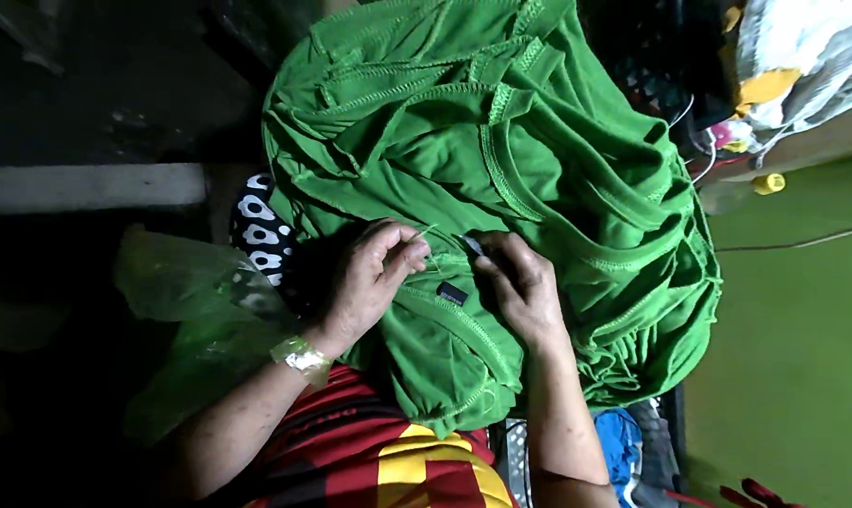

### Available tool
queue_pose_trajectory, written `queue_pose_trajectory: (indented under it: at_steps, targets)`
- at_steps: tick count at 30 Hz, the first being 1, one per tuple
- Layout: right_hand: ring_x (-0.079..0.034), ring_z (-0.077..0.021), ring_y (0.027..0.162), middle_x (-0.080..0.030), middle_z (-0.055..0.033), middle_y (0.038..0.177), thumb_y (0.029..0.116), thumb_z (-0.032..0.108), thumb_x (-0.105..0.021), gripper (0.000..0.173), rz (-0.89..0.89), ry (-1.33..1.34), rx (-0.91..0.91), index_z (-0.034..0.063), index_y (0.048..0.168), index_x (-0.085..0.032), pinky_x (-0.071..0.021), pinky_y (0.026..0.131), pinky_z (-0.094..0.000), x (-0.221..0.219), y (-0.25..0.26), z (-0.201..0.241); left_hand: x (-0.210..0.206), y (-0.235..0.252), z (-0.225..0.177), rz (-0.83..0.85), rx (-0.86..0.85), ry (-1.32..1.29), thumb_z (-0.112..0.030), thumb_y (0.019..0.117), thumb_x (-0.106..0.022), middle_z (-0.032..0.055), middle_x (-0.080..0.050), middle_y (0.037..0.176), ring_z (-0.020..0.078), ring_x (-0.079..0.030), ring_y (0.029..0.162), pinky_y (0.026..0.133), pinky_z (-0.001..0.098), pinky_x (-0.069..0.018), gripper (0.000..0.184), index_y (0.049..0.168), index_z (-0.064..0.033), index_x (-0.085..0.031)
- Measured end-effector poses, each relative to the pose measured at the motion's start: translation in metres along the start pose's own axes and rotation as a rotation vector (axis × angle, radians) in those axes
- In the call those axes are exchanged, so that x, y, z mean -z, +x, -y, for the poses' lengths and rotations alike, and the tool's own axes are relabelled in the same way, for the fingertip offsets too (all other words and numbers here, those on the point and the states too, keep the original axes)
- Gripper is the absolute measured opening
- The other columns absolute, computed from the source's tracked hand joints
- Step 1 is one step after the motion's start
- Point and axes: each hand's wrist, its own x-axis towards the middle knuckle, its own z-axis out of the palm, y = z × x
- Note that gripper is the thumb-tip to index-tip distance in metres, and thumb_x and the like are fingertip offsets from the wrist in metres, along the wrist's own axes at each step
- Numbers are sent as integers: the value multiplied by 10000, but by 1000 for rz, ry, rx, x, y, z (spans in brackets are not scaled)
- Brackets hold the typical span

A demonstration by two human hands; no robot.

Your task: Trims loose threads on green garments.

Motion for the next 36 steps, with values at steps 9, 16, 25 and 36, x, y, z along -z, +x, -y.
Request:
queue_pose_trajectory:
  at_steps: [9, 16, 25, 36]
  targets:
    - [-644, -16, 865, -682, -67, 991, 991, 98, -589, 240, -84, 199, -94, -30, 1191, -624, -542, 787, -171, -4, -5, -1, -12, 13, -9, 36, -119, 329, -177, 957, -689, 93, -646, 933, 74, -580, 712, 655, 172, -485, 150, 980, -53, -772]
    - [-683, -172, 933, -714, -107, 1036, 990, 159, -608, 228, 22, 41, 39, 6, 1140, -685, -550, 845, -377, 4, -9, 0, 3, 13, -8, 138, -31, 242, -188, 1037, -568, 97, -678, 1003, 94, -674, 802, 763, 229, -582, 221, 1036, -8, -697]
    - [-693, -310, 776, -702, -148, 921, 910, 77, -629, 212, 52, -357, 5, 60, 1092, -737, -522, 629, -464, 0, 2, 38, -9, 6, -1, 0, -224, 329, -146, 1004, -624, 164, -670, 1022, 141, -674, 825, 781, 213, -561, 185, 1007, 21, -705]
    - [-667, -108, 842, -697, -91, 996, 989, 69, -589, 206, 71, 93, -103, -8, 1167, -658, -568, 771, -285, 8, 4, 6, 1, -2, -6, 1, -6, 138, -150, 1077, -474, 72, -654, 912, 64, -657, 781, 754, 211, -576, 215, 1075, 25, -600]
